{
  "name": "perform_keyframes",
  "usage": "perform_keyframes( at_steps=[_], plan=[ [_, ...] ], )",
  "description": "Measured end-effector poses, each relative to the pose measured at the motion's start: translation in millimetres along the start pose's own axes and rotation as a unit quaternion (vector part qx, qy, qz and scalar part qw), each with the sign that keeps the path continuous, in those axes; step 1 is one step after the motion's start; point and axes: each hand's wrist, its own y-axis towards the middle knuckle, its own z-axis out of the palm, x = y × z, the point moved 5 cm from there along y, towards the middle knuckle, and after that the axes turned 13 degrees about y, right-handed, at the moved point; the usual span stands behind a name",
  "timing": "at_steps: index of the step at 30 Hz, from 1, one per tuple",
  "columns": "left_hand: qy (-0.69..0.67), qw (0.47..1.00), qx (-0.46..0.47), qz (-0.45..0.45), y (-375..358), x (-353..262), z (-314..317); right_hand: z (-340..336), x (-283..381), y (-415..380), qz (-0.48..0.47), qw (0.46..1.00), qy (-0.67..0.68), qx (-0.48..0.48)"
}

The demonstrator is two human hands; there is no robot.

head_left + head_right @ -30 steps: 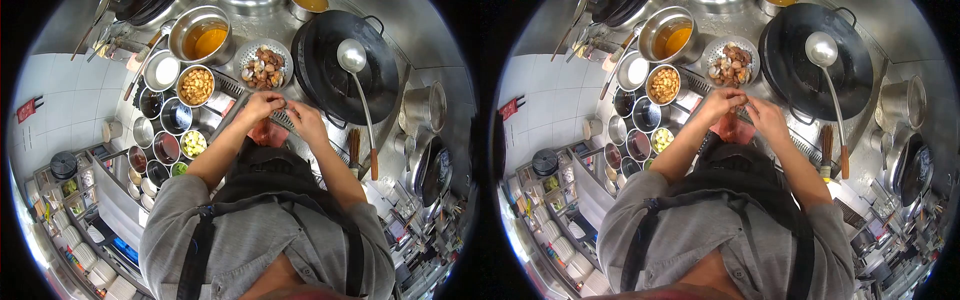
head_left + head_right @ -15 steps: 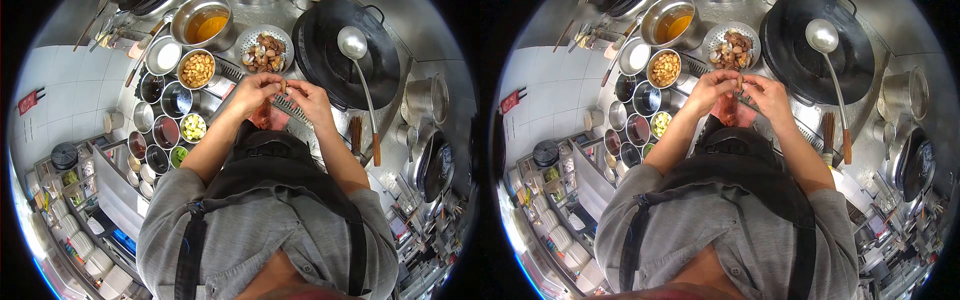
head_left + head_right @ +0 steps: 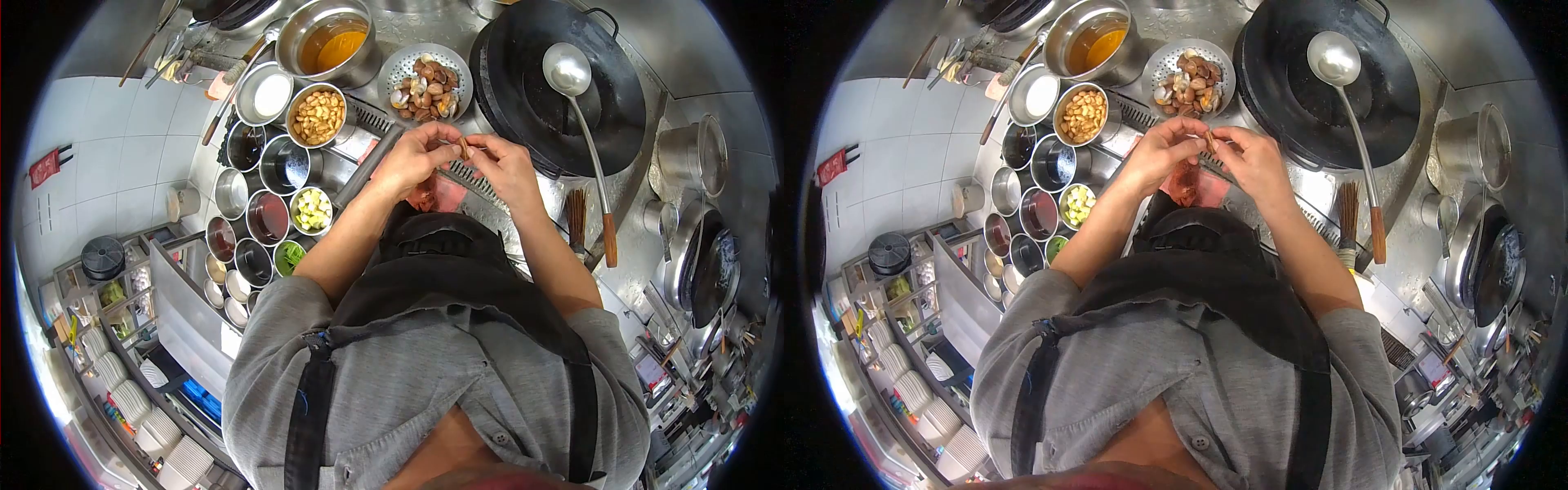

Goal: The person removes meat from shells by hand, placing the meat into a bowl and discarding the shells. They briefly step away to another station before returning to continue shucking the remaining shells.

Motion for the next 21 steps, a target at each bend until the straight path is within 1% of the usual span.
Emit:
perform_keyframes(
  at_steps=[2,3,5,6,8,10,12,14,15,16,17,18,19,20,21],
  plan=[
    [-0.010,1.000,-0.007,-0.003,0,1,3,7,18,-4,-0.101,0.983,-0.156,0.012],
    [0.015,1.000,-0.026,-0.009,1,4,4,9,19,-5,-0.102,0.982,-0.156,0.013],
    [0.040,0.998,-0.044,-0.015,1,8,5,15,27,-8,-0.168,0.958,-0.231,0.023],
    [0.044,0.997,-0.055,-0.018,0,9,4,16,26,-8,-0.169,0.958,-0.231,0.023],
    [0.048,0.997,-0.065,-0.021,2,16,5,19,22,-10,-0.207,0.938,-0.277,0.014],
    [0.077,0.990,-0.112,-0.024,5,24,4,23,14,-10,-0.211,0.933,-0.292,0.016],
    [0.082,0.989,-0.117,-0.037,4,25,4,23,9,-6,-0.215,0.927,-0.308,0.017],
    [0.086,0.988,-0.122,-0.050,3,26,4,16,5,0,-0.218,0.925,-0.310,-0.005],
    [0.076,0.990,-0.118,-0.029,4,26,5,12,2,2,-0.218,0.926,-0.309,-0.004],
    [0.066,0.991,-0.115,-0.008,4,25,5,2,-8,6,-0.126,0.971,-0.201,-0.019],
    [0.067,0.991,-0.116,-0.010,3,26,5,-5,-20,8,-0.031,0.995,-0.088,-0.034],
    [0.029,0.993,-0.113,-0.007,3,25,6,-6,-12,6,0.003,0.998,-0.068,-0.017],
    [-0.008,0.994,-0.109,-0.004,3,24,7,-7,-12,6,0.004,0.997,-0.068,-0.019],
    [-0.009,0.994,-0.107,-0.005,4,21,4,-9,-11,5,-0.007,0.995,-0.096,-0.017],
    [-0.009,0.996,-0.047,-0.076,4,25,3,-10,-10,6,-0.018,0.992,-0.124,-0.015]
  ],
)
